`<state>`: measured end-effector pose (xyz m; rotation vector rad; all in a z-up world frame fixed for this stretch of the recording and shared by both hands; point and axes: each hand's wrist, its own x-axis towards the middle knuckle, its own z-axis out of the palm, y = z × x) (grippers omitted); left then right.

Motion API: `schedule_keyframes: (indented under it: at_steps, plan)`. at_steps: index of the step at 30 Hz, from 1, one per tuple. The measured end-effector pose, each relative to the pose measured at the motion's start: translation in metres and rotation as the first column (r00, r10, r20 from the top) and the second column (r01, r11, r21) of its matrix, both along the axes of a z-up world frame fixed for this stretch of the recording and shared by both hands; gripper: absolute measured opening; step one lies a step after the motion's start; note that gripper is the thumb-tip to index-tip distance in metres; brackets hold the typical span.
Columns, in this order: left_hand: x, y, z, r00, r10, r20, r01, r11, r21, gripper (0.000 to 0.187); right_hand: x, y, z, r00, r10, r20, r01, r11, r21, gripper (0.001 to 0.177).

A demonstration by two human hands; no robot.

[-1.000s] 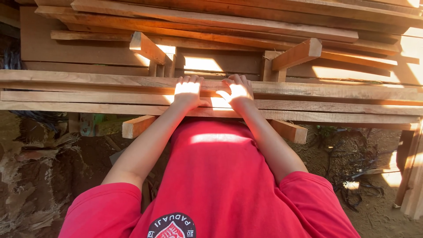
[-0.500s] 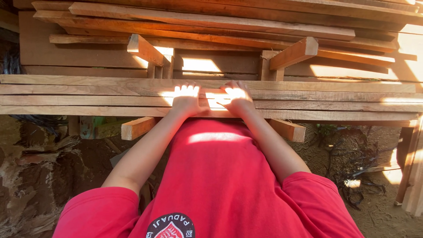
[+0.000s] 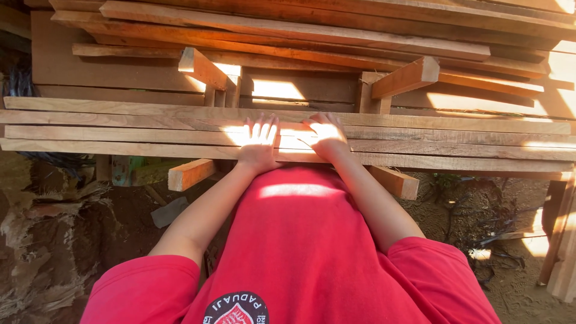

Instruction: Sorting and stacking wooden planks onto a storage rack.

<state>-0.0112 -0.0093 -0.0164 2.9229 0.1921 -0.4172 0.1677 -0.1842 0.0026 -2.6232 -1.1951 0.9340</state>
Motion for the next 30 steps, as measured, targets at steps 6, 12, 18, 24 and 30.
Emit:
schedule_keyframes:
  at_steps: [6,12,18,24,30]
  plan:
    - [0.004,-0.001,0.014,0.992,-0.059,0.110,0.052,0.997,0.061,0.119,0.001,-0.001,0.015,0.999,-0.028,-0.035,0.033,0.982,0.184,0.050]
    - [0.024,-0.002,0.069,0.854,0.113,-0.508,-0.206,0.970,-0.130,0.091,-0.005,0.007,0.016,0.902,-0.382,-0.204,0.392,0.920,0.013,0.059]
    - [0.006,-0.003,0.013,0.999,-0.001,-0.039,0.005,0.996,0.090,0.125,0.014,0.030,0.004,0.969,-0.245,0.015,0.239,0.956,0.169,0.033]
    - [-0.001,-0.003,-0.011,0.984,0.023,0.179,-0.032,0.998,0.049,0.126,0.022,0.061,0.009,0.969,-0.145,0.202,0.132,0.988,0.076,0.068]
    - [-0.001,-0.006,-0.013,0.971,0.037,0.236,-0.043,0.999,0.020,0.125,0.030,0.073,0.040,0.978,-0.190,-0.085,0.175,0.972,-0.158,0.088]
